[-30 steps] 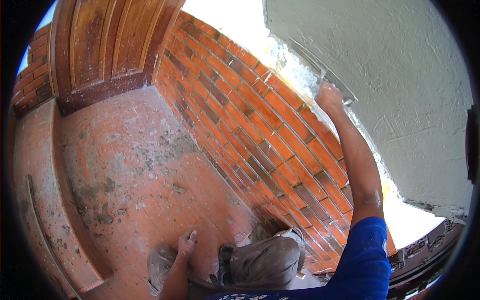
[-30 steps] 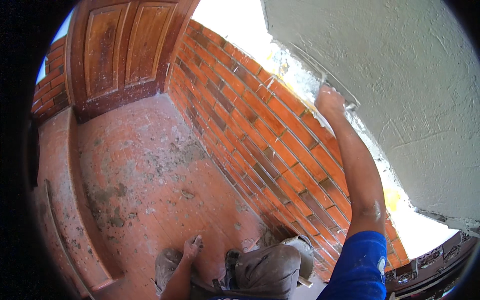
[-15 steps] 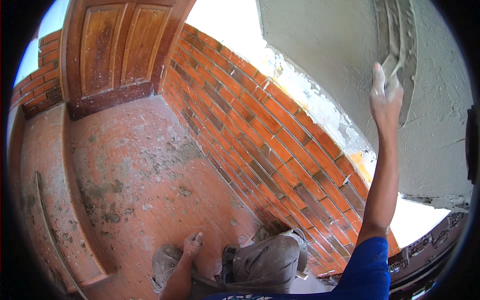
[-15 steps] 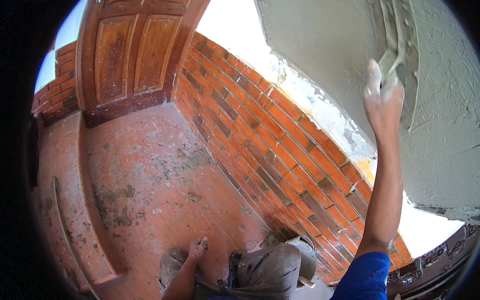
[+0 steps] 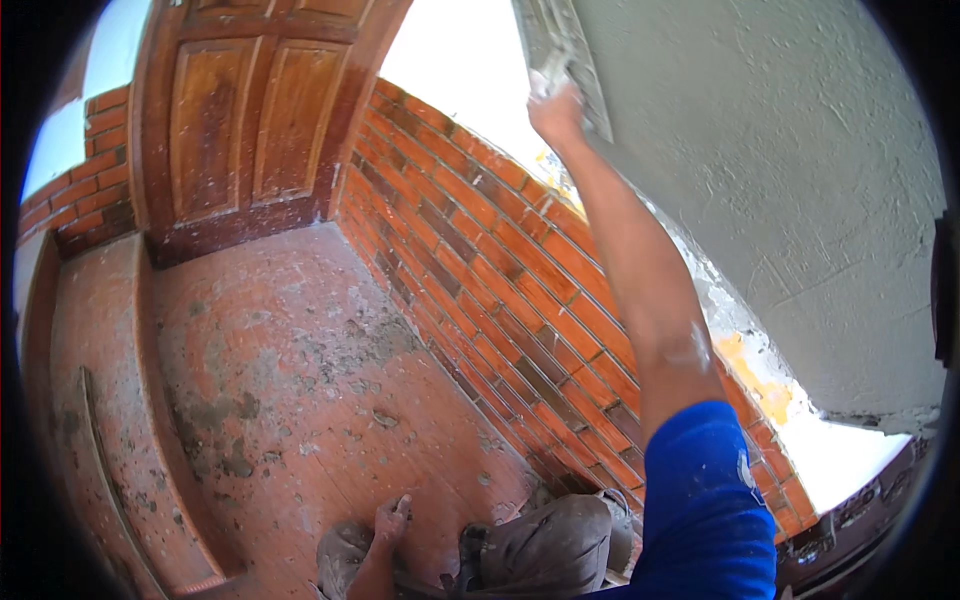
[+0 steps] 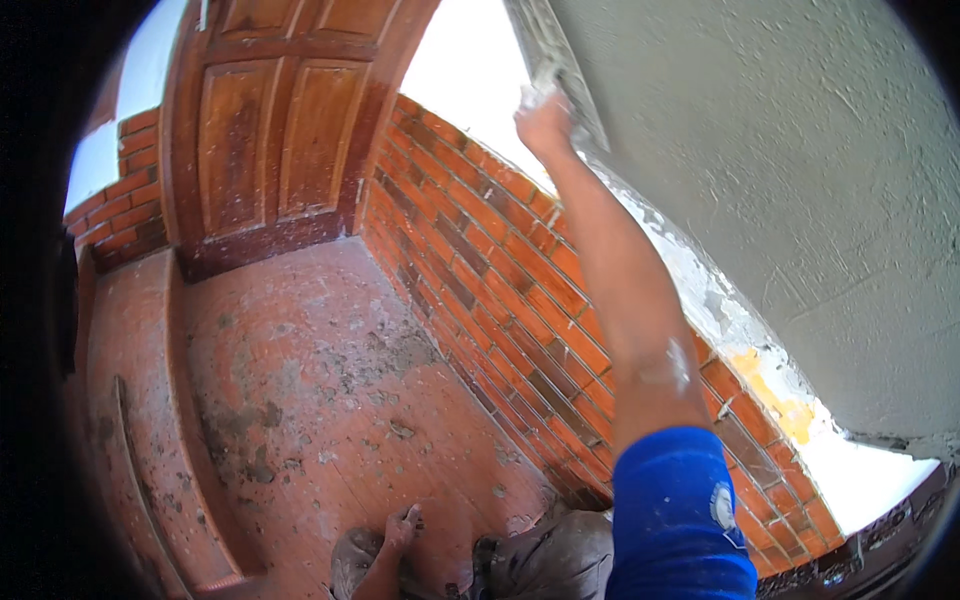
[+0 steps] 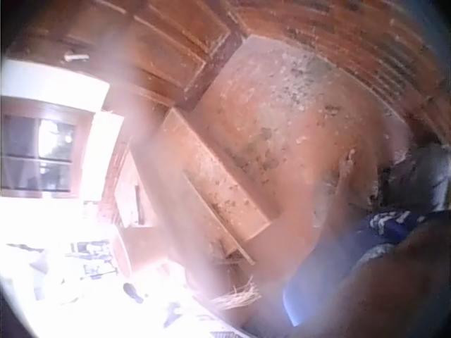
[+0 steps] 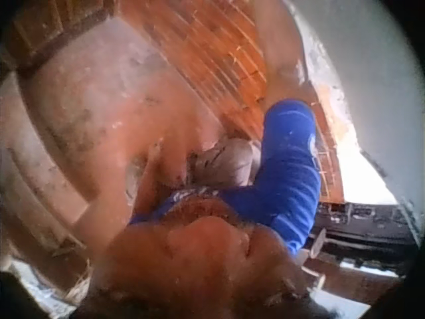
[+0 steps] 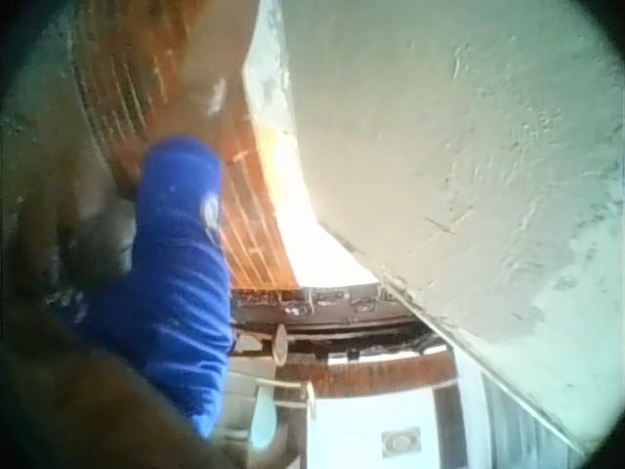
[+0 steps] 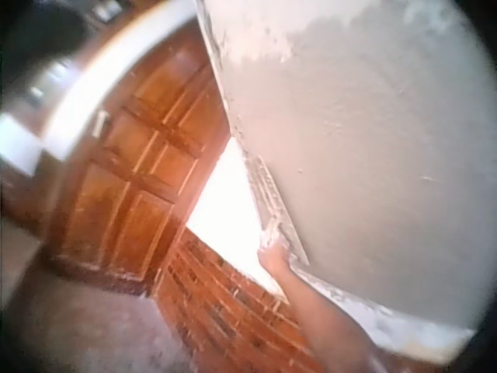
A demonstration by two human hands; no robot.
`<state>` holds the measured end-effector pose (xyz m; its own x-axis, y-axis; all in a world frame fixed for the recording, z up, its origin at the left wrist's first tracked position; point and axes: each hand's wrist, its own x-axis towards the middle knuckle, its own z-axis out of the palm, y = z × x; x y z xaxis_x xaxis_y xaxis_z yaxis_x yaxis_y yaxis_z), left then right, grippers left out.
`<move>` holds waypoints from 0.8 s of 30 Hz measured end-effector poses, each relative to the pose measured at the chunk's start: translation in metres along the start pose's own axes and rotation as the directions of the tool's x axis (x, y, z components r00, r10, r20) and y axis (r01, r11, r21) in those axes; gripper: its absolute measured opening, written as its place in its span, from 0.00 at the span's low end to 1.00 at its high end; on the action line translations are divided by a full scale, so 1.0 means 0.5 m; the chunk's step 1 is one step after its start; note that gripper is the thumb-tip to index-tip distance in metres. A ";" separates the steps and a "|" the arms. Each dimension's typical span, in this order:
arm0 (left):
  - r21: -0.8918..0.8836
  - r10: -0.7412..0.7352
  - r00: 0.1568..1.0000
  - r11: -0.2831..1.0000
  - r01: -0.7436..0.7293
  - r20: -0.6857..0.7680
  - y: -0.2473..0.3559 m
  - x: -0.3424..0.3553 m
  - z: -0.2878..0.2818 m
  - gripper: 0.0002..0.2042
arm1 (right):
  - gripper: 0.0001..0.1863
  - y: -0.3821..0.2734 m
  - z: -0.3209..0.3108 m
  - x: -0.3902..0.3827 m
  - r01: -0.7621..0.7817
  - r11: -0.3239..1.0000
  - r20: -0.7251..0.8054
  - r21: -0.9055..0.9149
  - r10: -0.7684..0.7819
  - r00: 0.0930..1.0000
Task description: The person scoops plaster from a bucket onto a hawk using a trowel and applies and smooths the plaster onto the angled overhead wall surface using trowels.
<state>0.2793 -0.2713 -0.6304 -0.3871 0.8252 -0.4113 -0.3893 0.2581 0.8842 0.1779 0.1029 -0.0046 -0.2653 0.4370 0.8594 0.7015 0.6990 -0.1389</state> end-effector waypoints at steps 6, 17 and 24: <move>-0.104 -0.017 0.999 0.995 0.013 -0.036 -0.016 0.001 -0.010 0.16 | 0.32 0.014 -0.101 -0.020 -0.073 0.993 0.006 0.094 0.073 0.997; -0.129 -0.010 0.998 0.991 0.018 0.057 0.027 -0.092 -0.027 0.14 | 0.17 0.223 -0.721 -0.351 -0.128 0.988 -0.302 0.090 0.149 0.941; -0.158 0.106 0.945 0.986 -0.059 0.309 0.123 -0.128 0.067 0.12 | 0.16 0.261 -0.911 -0.626 -0.297 0.955 -0.082 -0.020 0.295 0.952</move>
<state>0.3084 -0.2916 -0.5424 -0.1493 0.9624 -0.2267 -0.4925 0.1264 0.8611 0.6541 -0.2005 -0.0678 0.0084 0.5756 0.8177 0.7618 0.5261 -0.3781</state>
